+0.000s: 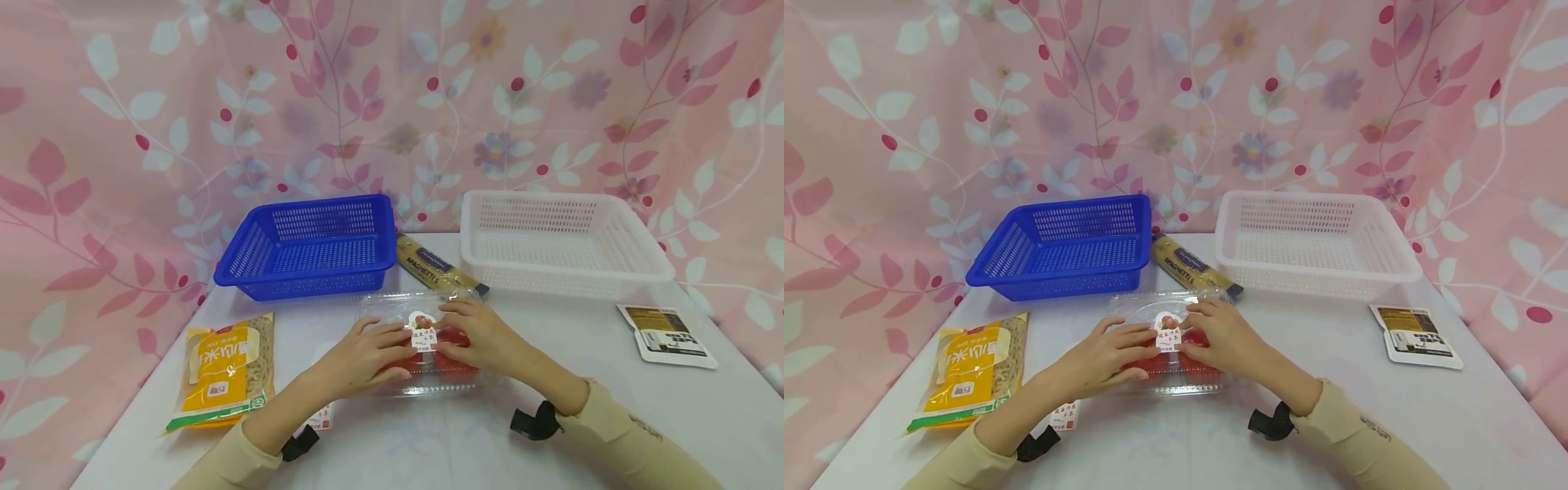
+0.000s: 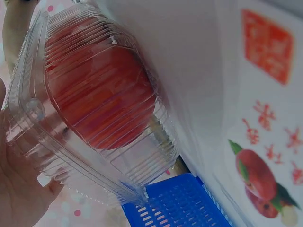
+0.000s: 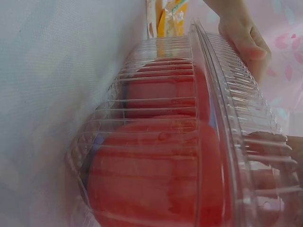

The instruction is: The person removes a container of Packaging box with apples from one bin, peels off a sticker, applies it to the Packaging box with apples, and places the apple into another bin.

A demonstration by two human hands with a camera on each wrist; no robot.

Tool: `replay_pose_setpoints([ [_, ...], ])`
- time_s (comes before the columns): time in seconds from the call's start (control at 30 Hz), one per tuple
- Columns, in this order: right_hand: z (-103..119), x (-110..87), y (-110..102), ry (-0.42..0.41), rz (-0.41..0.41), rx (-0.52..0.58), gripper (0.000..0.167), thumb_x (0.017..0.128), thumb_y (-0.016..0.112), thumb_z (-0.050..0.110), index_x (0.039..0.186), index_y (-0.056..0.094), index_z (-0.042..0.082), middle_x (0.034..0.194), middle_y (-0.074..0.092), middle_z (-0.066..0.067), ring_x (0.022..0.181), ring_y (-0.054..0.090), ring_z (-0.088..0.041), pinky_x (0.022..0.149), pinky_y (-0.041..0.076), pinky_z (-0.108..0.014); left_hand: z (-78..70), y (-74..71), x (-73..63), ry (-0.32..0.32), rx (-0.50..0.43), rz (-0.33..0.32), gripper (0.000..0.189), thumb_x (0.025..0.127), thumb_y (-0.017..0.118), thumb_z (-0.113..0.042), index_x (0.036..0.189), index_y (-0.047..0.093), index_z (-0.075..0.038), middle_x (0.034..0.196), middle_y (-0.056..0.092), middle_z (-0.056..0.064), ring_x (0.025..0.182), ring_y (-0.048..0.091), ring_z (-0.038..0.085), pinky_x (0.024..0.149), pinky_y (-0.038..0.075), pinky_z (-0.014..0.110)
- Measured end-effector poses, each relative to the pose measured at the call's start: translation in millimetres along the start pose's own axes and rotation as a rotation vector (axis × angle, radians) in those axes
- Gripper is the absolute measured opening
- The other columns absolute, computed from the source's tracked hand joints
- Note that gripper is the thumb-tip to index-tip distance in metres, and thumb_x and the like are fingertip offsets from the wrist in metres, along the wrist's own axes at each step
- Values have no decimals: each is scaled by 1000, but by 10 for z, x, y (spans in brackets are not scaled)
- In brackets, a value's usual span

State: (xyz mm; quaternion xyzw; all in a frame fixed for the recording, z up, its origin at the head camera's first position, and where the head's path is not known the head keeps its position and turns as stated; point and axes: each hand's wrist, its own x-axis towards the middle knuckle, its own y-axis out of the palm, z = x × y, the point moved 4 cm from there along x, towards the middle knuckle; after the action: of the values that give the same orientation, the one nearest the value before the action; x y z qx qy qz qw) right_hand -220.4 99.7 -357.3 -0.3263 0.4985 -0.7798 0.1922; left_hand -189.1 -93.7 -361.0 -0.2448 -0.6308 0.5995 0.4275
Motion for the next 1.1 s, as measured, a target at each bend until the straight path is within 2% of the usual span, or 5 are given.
replay_pose_setpoints([
  [0.3, -52, -94, -55, 38, -31, 16, 30, 78, 72, 34, 101, 70, 14, 121, 57, -11, 119, 43, -30, 94, 35, -56, 26, -25, -138, -35, -61, -35, 47, 94, 37, -50, 124, 58, -21, 133, 50, 3, 127, 38, 23, 100, 29, 48],
  [0.53, -199, -221, -130, 74, -118, 90, 33, 76, 74, 27, 103, 67, 10, 124, 51, -15, 119, 38, -32, 95, 33, -56, 193, -18, -370, -255, -212, -32, 50, 93, 47, -45, 133, 46, -15, 144, 33, 11, 133, 25, 29, 102, 27, 51],
  [0.8, -352, -369, -203, 89, -131, 113, 38, 80, 71, 24, 116, 60, 16, 134, 41, -18, 121, 34, -35, 90, 37, -57, 342, -16, -614, -462, -420, 6, 58, 89, 46, -54, 139, 39, -25, 151, 18, 1, 135, 22, 27, 97, 33, 56],
  [0.93, -393, -459, -198, 144, -79, 153, 50, 83, 67, 32, 127, 51, 14, 139, 33, -18, 123, 31, -37, 89, 36, -61, 332, 31, -666, -517, -473, 76, 68, 85, 49, -58, 144, 26, -33, 153, 4, 2, 133, 24, 32, 94, 35, 57],
  [1.1, -365, -555, -79, 184, 67, 254, 79, 78, 65, 51, 142, 32, 18, 147, 18, -16, 128, 28, -40, 88, 36, -63, 309, 78, -663, -562, -472, 126, 92, 74, 57, -67, 147, 10, -34, 152, -12, 6, 132, 23, 40, 92, 37, 58],
])
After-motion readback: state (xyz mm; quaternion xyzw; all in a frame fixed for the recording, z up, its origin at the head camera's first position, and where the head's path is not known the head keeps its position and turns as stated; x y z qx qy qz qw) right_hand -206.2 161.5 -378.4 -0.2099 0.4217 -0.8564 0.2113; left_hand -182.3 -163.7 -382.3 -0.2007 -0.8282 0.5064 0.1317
